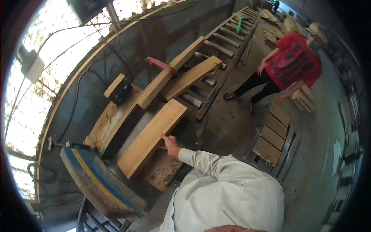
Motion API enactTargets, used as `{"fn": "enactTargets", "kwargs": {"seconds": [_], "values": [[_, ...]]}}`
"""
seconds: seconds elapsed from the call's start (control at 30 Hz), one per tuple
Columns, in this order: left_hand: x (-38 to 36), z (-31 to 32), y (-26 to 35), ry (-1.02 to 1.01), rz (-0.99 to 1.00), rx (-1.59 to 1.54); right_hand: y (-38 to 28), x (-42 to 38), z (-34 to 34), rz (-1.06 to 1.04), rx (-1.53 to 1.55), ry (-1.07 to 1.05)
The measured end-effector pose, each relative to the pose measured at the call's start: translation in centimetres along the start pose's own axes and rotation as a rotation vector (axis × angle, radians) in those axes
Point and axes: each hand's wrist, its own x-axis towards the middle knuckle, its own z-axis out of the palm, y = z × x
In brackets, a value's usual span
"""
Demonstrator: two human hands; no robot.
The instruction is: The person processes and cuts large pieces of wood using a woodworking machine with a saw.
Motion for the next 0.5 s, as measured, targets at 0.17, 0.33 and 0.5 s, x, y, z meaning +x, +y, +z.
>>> {"fn": "enactTargets", "kwargs": {"seconds": [0.17, 0.33, 0.5], "values": [[1.7, -1.6, 3.4, 0.013, -0.017, -0.028, -14.9, 4.8, -8.6, -0.274, 0.172, 0.108], [0.1, -2.8, 2.4, 0.041, -0.032, -0.068, -29.8, 9.2, -13.5, -0.722, -0.144, 0.279], [-8.2, 1.7, -3.9, 0.115, 0.022, 0.16, -30.5, 9.2, -15.7, -1.026, -0.714, 0.055]]}}
